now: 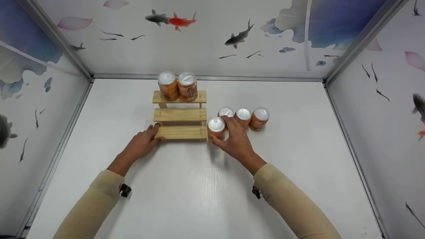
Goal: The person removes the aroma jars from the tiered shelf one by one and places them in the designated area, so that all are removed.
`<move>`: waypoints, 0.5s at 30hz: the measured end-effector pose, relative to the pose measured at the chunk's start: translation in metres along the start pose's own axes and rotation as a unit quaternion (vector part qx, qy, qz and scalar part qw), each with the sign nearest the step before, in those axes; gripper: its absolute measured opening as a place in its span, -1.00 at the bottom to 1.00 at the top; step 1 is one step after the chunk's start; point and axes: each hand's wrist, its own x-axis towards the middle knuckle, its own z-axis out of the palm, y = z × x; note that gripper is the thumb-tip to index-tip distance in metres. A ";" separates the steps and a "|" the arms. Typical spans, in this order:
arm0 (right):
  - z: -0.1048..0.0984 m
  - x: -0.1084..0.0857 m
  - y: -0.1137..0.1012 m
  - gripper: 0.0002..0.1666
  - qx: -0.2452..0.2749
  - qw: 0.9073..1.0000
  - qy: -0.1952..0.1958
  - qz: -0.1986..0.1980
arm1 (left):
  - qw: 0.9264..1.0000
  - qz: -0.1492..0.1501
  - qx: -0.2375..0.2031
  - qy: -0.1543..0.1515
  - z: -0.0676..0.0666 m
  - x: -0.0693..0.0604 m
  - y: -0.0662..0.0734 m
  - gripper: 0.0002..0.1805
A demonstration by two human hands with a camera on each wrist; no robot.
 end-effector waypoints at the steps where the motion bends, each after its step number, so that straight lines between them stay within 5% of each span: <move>1: 0.000 -0.001 0.001 -0.13 0.001 1.000 -0.001 0.001 | 1.000 -0.001 -0.002 -0.001 0.000 0.000 0.000 -0.08; 15: 0.002 -0.012 0.015 -0.12 0.016 1.000 -0.012 0.015 | 1.000 0.012 0.003 0.008 0.002 0.001 -0.001 -0.12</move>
